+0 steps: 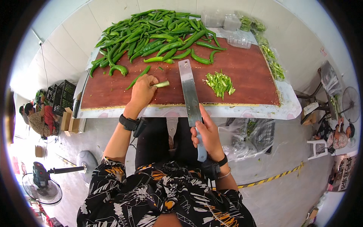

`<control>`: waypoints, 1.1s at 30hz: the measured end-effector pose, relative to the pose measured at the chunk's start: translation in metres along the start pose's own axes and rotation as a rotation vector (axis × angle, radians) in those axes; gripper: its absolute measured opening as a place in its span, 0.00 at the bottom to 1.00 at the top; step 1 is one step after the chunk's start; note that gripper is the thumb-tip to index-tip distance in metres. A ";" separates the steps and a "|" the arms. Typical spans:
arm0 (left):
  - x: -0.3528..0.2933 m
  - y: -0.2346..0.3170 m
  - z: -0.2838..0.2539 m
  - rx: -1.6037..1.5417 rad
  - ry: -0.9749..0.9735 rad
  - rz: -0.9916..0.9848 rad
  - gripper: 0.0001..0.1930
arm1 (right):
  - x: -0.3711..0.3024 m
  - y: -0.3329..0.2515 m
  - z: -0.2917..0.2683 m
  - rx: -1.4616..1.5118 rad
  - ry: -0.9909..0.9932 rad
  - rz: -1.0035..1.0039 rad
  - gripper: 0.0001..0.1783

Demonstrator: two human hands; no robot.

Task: The person is slicing green chili peppers on a large wooden cutting board using a knife and placing them into a plastic container.

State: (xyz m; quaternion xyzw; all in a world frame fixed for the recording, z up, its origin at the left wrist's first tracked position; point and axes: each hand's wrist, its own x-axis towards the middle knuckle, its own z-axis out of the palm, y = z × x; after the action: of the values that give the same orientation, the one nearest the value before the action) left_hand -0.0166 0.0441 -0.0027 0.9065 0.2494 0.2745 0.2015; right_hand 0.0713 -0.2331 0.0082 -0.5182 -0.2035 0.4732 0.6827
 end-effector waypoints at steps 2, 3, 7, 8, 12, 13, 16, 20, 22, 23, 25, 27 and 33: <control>0.002 0.000 0.005 -0.010 0.037 0.030 0.07 | -0.001 0.001 0.001 -0.014 0.049 0.002 0.33; 0.003 0.002 0.007 0.024 0.033 0.068 0.07 | -0.001 0.002 0.000 -0.017 0.047 0.004 0.33; -0.005 0.013 0.005 0.032 0.021 0.110 0.07 | 0.001 0.002 -0.002 0.019 0.035 -0.014 0.33; -0.010 0.016 0.003 0.029 0.018 0.110 0.07 | 0.001 0.002 -0.003 0.013 0.034 -0.023 0.33; -0.025 0.024 0.000 -0.027 0.030 0.110 0.10 | 0.003 0.001 -0.007 -0.054 0.044 -0.028 0.33; -0.026 0.027 0.002 -0.071 0.086 0.128 0.10 | 0.004 0.000 -0.008 -0.073 0.044 -0.032 0.34; -0.027 0.035 0.007 -0.119 0.101 0.165 0.11 | 0.009 -0.003 -0.006 -0.098 0.047 -0.046 0.32; -0.027 0.034 0.017 -0.128 0.059 0.125 0.09 | 0.017 -0.008 -0.017 -0.227 0.066 -0.051 0.24; -0.029 0.039 0.023 -0.182 0.041 0.123 0.08 | 0.020 -0.010 -0.023 -0.285 0.068 -0.076 0.20; -0.030 0.042 0.026 -0.186 0.034 0.128 0.08 | 0.021 -0.012 -0.023 -0.423 0.057 -0.132 0.20; -0.033 0.048 0.031 -0.186 0.087 0.166 0.07 | 0.023 -0.014 -0.025 -0.556 0.054 -0.186 0.21; -0.035 0.053 0.033 -0.193 0.101 0.157 0.07 | 0.028 -0.014 -0.031 -1.006 0.049 -0.456 0.22; -0.036 0.057 0.032 -0.169 0.141 0.161 0.06 | 0.032 -0.027 -0.031 -1.399 -0.005 -0.502 0.23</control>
State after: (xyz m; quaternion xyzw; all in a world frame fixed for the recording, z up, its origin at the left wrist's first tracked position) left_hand -0.0042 -0.0293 -0.0130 0.8818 0.1655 0.3728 0.2367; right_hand 0.1222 -0.2219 0.0134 -0.7689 -0.5712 0.0641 0.2801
